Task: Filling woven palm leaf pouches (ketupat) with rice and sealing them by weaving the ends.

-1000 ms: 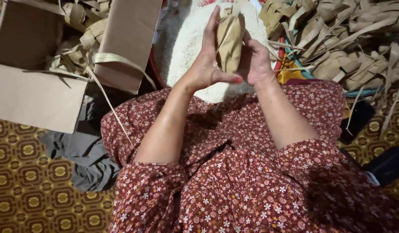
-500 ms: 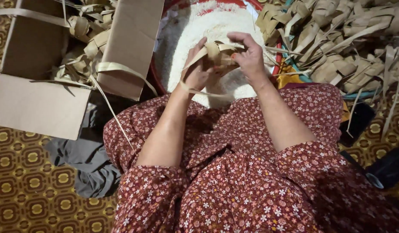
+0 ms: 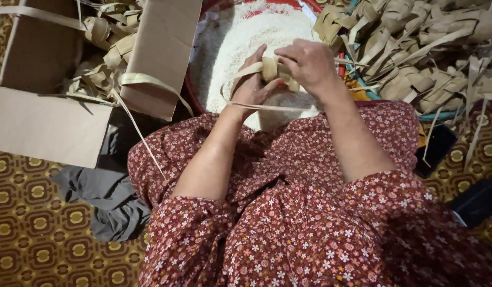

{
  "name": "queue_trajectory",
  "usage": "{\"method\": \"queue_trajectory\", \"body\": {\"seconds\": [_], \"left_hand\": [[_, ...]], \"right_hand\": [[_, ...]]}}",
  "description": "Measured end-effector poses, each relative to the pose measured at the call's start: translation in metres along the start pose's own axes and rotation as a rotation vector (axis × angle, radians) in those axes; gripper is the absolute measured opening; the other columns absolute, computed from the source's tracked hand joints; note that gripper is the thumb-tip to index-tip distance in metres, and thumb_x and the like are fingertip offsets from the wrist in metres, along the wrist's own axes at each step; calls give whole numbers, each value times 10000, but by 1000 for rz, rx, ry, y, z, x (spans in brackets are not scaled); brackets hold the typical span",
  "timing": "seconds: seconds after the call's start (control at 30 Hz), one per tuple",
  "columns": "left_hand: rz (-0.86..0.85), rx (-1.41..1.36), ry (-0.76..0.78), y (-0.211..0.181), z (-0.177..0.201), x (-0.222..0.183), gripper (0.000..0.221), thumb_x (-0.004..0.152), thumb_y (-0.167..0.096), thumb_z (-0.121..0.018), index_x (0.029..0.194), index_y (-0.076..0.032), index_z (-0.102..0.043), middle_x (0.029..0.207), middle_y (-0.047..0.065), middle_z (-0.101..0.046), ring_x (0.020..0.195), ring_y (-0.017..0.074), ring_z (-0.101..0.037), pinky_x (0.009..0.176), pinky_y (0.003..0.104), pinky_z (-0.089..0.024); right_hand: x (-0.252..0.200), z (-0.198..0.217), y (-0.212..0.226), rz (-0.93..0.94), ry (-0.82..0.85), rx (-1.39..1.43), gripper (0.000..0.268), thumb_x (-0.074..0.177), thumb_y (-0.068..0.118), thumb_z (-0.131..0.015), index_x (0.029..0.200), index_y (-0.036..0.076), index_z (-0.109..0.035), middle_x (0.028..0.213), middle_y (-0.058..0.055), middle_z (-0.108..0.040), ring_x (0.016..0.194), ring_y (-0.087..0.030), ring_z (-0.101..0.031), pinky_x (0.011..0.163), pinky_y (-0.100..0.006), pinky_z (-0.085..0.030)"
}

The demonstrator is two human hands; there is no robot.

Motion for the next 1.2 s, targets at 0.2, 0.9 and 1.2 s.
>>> {"method": "queue_trajectory", "body": {"seconds": [0.2, 0.9, 1.2], "left_hand": [[181, -292, -134, -17, 7, 8, 360, 1003, -113, -429, 1350, -185, -494, 1277, 127, -695, 1255, 267, -653, 1148, 432, -474], [-26, 536, 92, -65, 26, -11, 584, 1091, -499, -486, 1612, -537, -225, 1728, 77, -113, 1563, 473, -128, 1089, 839, -223], [508, 642, 469, 12, 59, -36, 809, 922, -566, -642, 1621, -383, -280, 1619, 189, -359, 1404, 482, -441, 1014, 835, -277]], "right_hand": [[49, 61, 93, 250, -259, 285, 245, 1025, 41, -612, 850, 40, -785, 707, -62, -748, 633, -159, -750, 410, -177, -567], [-31, -19, 6, -331, -286, 995, 72, 873, 69, -762, 942, 52, -775, 926, -133, -705, 946, -217, -613, 853, -370, -496], [-39, 27, -77, -918, -308, 1076, 209, 980, 234, -666, 855, 132, -800, 780, -59, -759, 713, -134, -753, 659, -244, -608]]}}
Point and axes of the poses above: each hand's wrist, its own x-axis towards the middle knuckle, its own z-axis out of the back of the hand, y = z × x, the point moved 5 cm from there along x, towards the middle knuckle
